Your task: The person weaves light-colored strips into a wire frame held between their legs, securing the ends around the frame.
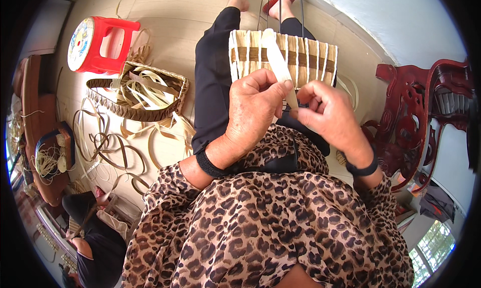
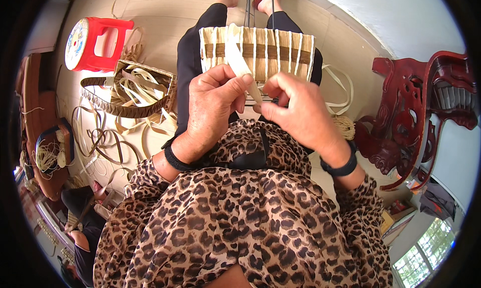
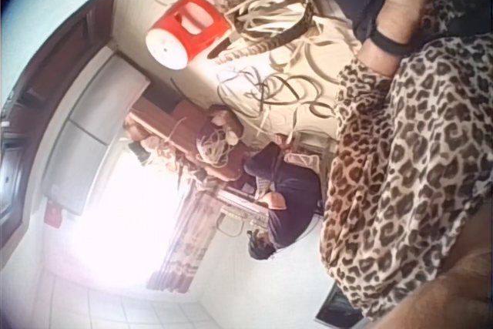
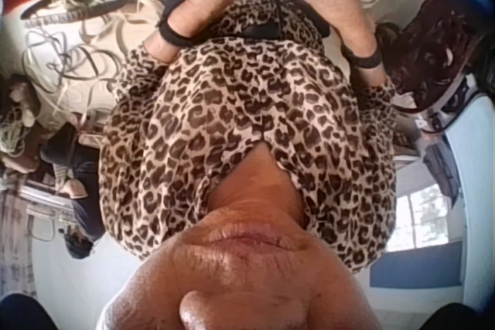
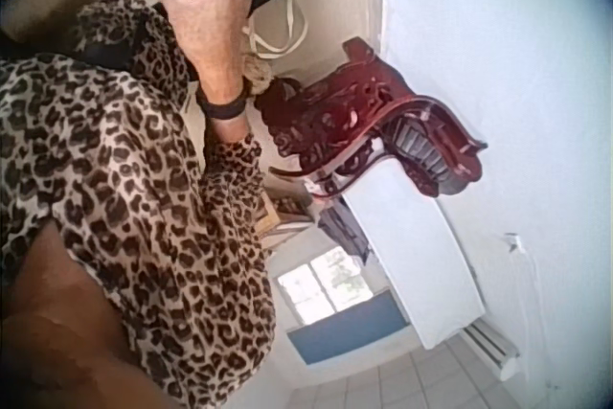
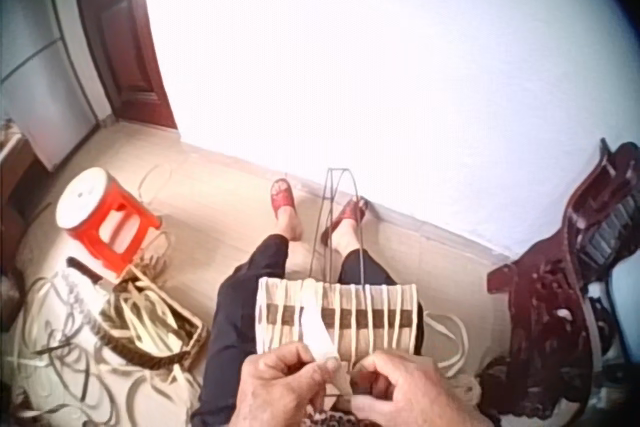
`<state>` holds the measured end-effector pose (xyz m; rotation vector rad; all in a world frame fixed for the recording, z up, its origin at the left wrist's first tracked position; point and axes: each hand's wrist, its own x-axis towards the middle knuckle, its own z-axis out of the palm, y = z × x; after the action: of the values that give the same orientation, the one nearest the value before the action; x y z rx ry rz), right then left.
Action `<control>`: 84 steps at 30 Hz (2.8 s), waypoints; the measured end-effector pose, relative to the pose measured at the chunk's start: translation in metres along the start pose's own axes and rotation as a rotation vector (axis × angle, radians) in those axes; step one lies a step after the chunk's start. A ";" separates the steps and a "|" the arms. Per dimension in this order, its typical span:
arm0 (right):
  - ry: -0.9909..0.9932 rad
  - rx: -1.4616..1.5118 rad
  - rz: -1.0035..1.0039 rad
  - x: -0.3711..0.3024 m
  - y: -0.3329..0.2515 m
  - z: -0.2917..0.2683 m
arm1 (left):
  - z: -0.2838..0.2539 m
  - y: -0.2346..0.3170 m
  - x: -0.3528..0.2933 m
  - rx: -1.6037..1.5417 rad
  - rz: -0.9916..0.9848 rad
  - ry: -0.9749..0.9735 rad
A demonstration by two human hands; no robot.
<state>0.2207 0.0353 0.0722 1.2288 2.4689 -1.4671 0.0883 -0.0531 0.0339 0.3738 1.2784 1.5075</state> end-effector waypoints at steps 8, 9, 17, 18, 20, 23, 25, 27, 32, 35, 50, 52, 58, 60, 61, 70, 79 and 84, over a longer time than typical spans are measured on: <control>0.236 -0.248 -0.340 -0.023 0.018 0.013 | -0.002 0.003 0.006 -0.156 -0.136 -0.039; 0.205 -0.281 -0.401 -0.021 0.018 0.008 | -0.004 0.003 0.007 -0.220 -0.210 -0.076; 0.294 -0.549 -0.673 0.009 0.014 -0.017 | -0.020 0.005 0.012 -0.258 -0.416 -0.301; 0.307 -0.543 -0.682 0.012 0.013 -0.019 | -0.021 0.006 0.013 -0.260 -0.413 -0.301; 0.309 -0.520 -0.695 0.019 0.013 -0.016 | -0.021 0.009 0.014 -0.283 -0.465 -0.309; 0.321 -0.522 -0.704 0.024 0.011 -0.010 | -0.016 0.012 0.013 -0.321 -0.484 -0.342; 0.326 -0.485 -0.701 0.027 0.007 -0.005 | -0.017 0.005 0.015 -0.328 -0.463 -0.324; 0.341 -0.478 -0.706 0.029 0.006 0.000 | -0.017 -0.001 0.015 -0.375 -0.431 -0.284; 0.433 -0.382 -0.612 0.022 0.008 0.007 | -0.010 -0.002 0.012 -0.434 -0.420 -0.212; 0.450 -0.236 -0.404 0.010 0.007 0.013 | -0.007 -0.002 0.011 -0.438 -0.409 -0.170; 0.449 0.064 -0.166 0.024 0.006 0.006 | -0.004 -0.003 0.011 -0.425 -0.407 -0.159; 0.390 0.101 -0.139 0.025 -0.002 0.002 | -0.002 -0.004 0.011 -0.429 -0.409 -0.167; 0.304 0.104 -0.082 0.036 -0.012 0.011 | 0.003 -0.007 0.013 -0.400 -0.346 -0.132; 0.285 0.117 -0.069 0.039 -0.016 0.012 | 0.004 -0.007 0.013 -0.373 -0.328 -0.128; 0.301 0.048 -0.094 0.040 -0.017 0.013 | 0.004 -0.007 0.013 -0.372 -0.328 -0.127; 0.449 -0.043 -0.125 0.038 -0.014 0.016 | 0.006 -0.009 0.016 -0.368 -0.295 -0.100; 0.206 0.322 0.080 0.037 0.000 0.004 | 0.006 -0.007 0.016 -0.370 -0.324 -0.085; 0.095 0.247 0.025 0.043 -0.006 0.007 | 0.004 -0.008 0.016 -0.324 -0.313 -0.117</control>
<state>0.1844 0.0554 0.0565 1.3928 2.3744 -1.7917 0.0890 -0.0385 0.0226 0.0454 0.9303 1.3718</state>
